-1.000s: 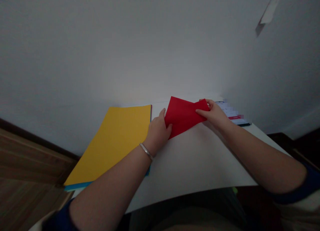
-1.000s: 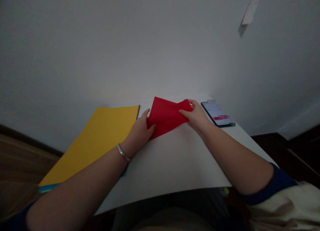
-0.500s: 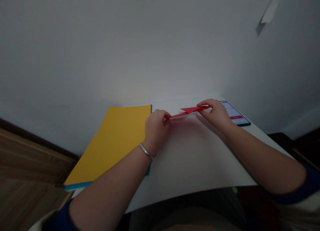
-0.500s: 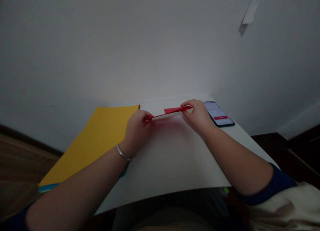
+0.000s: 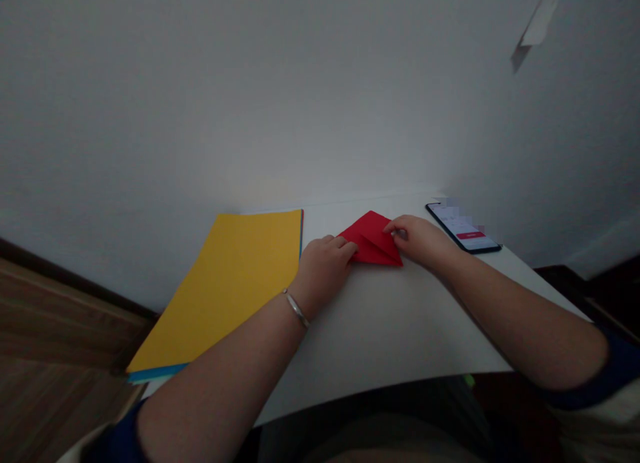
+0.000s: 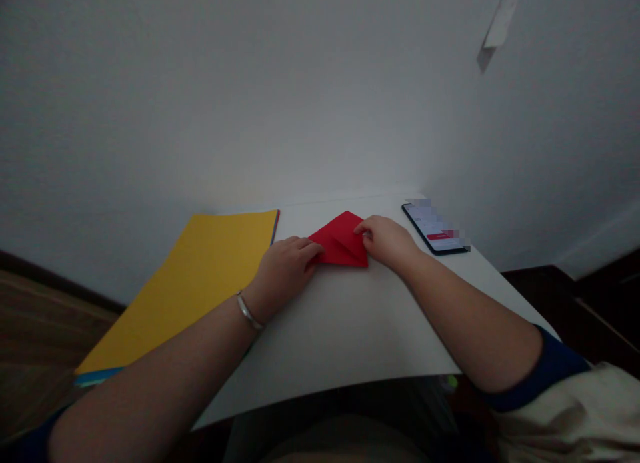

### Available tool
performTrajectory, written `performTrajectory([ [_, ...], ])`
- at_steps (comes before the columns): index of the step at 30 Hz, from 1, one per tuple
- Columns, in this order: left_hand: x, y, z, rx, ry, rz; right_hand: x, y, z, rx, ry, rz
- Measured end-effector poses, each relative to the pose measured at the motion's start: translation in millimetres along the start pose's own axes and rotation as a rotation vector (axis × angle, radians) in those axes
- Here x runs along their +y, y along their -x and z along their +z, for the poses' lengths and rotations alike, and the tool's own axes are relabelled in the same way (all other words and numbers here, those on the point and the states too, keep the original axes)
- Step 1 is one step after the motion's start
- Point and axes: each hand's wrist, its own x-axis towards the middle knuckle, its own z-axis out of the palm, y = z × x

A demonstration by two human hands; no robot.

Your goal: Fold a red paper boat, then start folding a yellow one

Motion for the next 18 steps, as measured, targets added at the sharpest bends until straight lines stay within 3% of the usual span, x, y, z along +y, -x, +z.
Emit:
performTrajectory([
  [4,2.0,-0.4,-1.7,-0.014,-0.040,0.028,-8.3,2.0,-1.4,-0.003,-0.030,-0.053],
  [10,6.4,1.3,-1.6,0.013,0.020,0.153,-7.3,-1.6,8.5,-0.128,-0.017,-0.347],
  [14,10.7,4.8,-4.6,0.012,0.082,0.226,-3.1,-3.9,11.0,-0.108,0.011,-0.368],
  [16,11.6,5.9,-7.5,-0.014,0.090,0.176,-0.8,-4.8,10.7,-0.098,0.021,-0.368],
  [18,10.0,6.0,-10.0,-0.034,0.069,0.039,1.5,-5.5,10.7,-0.100,0.006,-0.371],
])
